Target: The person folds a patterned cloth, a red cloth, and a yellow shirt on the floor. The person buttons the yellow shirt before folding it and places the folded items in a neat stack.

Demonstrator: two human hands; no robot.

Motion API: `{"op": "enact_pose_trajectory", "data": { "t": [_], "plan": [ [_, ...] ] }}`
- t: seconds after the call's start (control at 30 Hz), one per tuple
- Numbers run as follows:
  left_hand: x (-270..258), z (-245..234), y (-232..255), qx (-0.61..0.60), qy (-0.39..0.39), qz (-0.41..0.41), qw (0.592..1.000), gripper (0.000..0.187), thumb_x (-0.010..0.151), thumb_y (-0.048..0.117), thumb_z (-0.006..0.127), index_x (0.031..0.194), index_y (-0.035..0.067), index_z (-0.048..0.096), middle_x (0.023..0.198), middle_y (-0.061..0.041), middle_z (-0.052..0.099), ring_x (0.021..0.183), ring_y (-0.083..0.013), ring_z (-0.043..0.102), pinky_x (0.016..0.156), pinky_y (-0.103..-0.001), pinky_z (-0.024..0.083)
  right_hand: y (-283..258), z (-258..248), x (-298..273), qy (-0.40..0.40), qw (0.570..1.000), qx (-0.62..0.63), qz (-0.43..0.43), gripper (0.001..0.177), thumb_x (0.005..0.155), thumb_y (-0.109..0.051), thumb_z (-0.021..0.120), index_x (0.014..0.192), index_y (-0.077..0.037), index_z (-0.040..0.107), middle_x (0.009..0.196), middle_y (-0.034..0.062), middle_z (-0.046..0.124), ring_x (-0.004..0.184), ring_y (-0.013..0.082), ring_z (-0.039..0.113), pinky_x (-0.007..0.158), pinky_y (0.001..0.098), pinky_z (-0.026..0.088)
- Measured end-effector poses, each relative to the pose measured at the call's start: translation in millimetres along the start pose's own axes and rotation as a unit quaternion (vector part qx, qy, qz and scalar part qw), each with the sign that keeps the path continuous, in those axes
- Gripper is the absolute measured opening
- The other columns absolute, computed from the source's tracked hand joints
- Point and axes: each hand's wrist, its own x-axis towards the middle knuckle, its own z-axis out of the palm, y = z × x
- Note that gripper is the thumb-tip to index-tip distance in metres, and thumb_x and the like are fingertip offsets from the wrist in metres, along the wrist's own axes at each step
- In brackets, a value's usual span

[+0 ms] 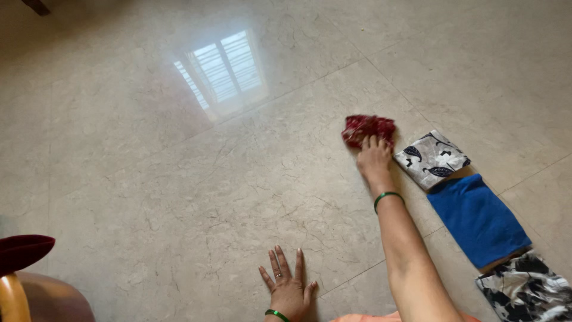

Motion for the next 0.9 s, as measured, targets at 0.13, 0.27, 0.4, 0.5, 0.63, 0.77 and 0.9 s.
{"op": "enact_pose_trajectory", "data": {
  "t": [0.13,0.27,0.4,0.5,0.63,0.77,0.9],
  "plan": [
    [1,-2,2,0.008,0.007,-0.009,1.0,0.09,0.101,0.058,0.044,0.166,0.019,-0.006,0.164,-0.033,-0.029,0.149,-0.0515,-0.033,0.111,-0.077,-0.018,26,-3,33,-0.032,0.995,0.028,0.088,0.07,0.1,-0.03,0.044,0.156,0.007,0.025,0.16,0.0234,0.03,0.142,0.043,0.032,0.116,0.051,0.032],
    [1,4,2,0.015,0.033,-0.009,0.999,0.089,0.101,0.058,0.045,0.166,0.02,-0.004,0.164,-0.032,-0.027,0.15,-0.0507,-0.031,0.111,-0.077,-0.017,37,-20,38,0.053,0.973,0.187,0.125,0.067,0.101,-0.026,0.051,0.149,0.017,0.035,0.154,0.0314,0.033,0.138,0.046,0.035,0.118,0.0514,0.032],
    [3,12,-3,0.015,0.068,0.003,0.998,0.09,0.1,0.057,0.048,0.165,0.021,-0.001,0.164,-0.033,-0.026,0.15,-0.0503,-0.031,0.111,-0.075,-0.017,17,-25,8,0.132,0.969,0.19,0.087,0.053,0.099,-0.02,0.056,0.142,0.011,0.051,0.152,0.0301,0.037,0.141,0.0445,0.037,0.12,0.0533,0.032],
    [6,22,-5,0.012,0.106,0.008,0.994,0.092,0.097,0.058,0.052,0.165,0.022,0.001,0.164,-0.033,-0.024,0.151,-0.0497,-0.028,0.112,-0.075,-0.016,-1,-16,-40,0.207,0.972,0.107,-0.006,0.054,0.094,-0.021,0.062,0.138,0.009,0.054,0.149,0.0376,0.035,0.141,0.0507,0.032,0.119,0.0523,0.029],
    [11,34,-12,0.014,0.137,0.022,0.99,0.094,0.095,0.059,0.055,0.165,0.024,0.003,0.165,-0.031,-0.022,0.152,-0.0484,-0.025,0.113,-0.075,-0.013,-25,-2,-124,0.03,0.986,0.149,-0.064,0.054,0.093,-0.022,0.062,0.14,0.003,0.054,0.152,0.0327,0.038,0.142,0.0472,0.036,0.12,0.0471,0.034],
    [17,46,-35,0.02,0.162,0.057,0.985,0.094,0.092,0.057,0.06,0.164,0.028,0.006,0.168,-0.026,-0.017,0.155,-0.0432,-0.018,0.117,-0.072,-0.007,-42,-12,-222,-0.073,0.979,0.053,-0.184,0.066,0.091,-0.024,0.065,0.148,0.002,0.045,0.141,0.0258,0.049,0.128,0.0405,0.05,0.109,0.045,0.047],
    [18,67,-56,0.003,0.173,0.09,0.981,0.09,0.091,0.049,0.064,0.164,0.029,0.015,0.171,-0.017,-0.007,0.158,-0.037,-0.004,0.12,-0.069,0.005,-53,-33,-310,-0.138,0.965,0.053,-0.217,0.065,0.086,-0.028,0.073,0.141,-0.003,0.048,0.135,0.0225,0.05,0.128,0.0404,0.048,0.101,0.0479,0.048]
  ]
}}
